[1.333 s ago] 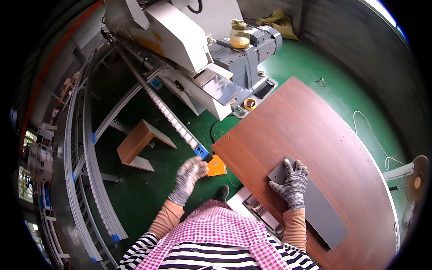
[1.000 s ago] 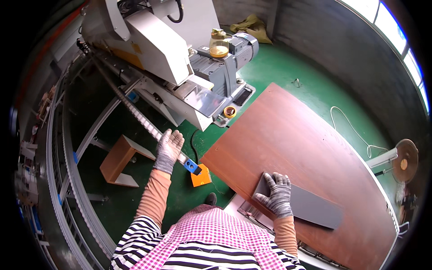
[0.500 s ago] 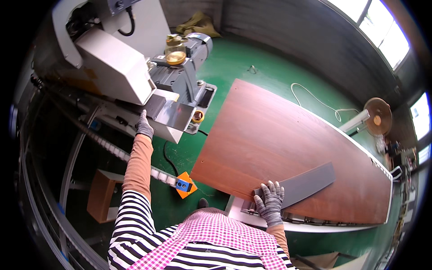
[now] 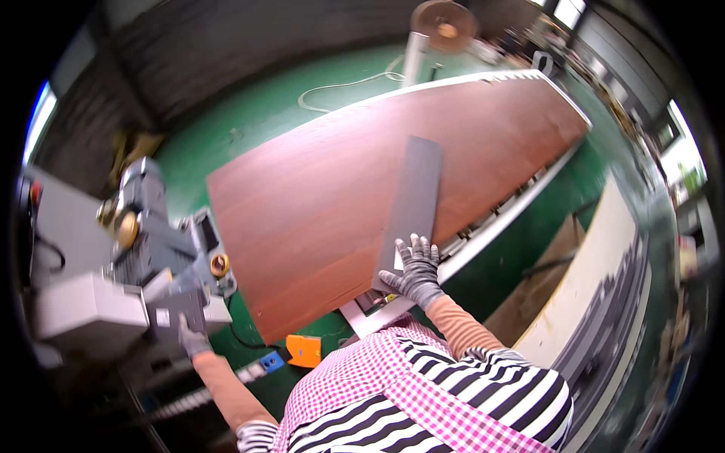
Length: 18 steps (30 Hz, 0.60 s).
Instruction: The person picks up dark furniture panels one at a time from a large table and stacks them onto a nearby workbench.
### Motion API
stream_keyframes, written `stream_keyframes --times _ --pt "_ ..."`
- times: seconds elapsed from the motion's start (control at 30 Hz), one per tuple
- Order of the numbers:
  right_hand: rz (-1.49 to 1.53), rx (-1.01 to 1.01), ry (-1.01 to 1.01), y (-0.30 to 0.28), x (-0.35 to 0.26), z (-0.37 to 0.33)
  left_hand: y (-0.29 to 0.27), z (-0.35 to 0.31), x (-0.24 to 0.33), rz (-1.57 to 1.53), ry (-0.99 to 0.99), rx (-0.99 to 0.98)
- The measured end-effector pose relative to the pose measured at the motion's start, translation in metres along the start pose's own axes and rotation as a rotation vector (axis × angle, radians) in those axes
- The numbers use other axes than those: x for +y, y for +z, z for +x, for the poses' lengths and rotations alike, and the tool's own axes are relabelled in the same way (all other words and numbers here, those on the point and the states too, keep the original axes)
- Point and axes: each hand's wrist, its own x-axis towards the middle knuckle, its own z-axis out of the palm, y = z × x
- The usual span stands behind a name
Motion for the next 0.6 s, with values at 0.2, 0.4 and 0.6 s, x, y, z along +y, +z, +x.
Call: stream_keyframes --times 0.2,0.4,0.6 --pt "0.59 -0.038 0.482 -0.003 0.038 -0.017 -0.009 -0.045 -0.026 0.247 -0.005 -0.081" --pt "1.376 -0.114 0.655 0.065 0.04 -0.024 0.095 -0.159 -0.067 0.314 0.102 -0.327" --pt "1.466 -0.162 0.729 0.014 0.05 -0.039 0.175 -0.22 -0.101 0.384 0.037 -0.556"
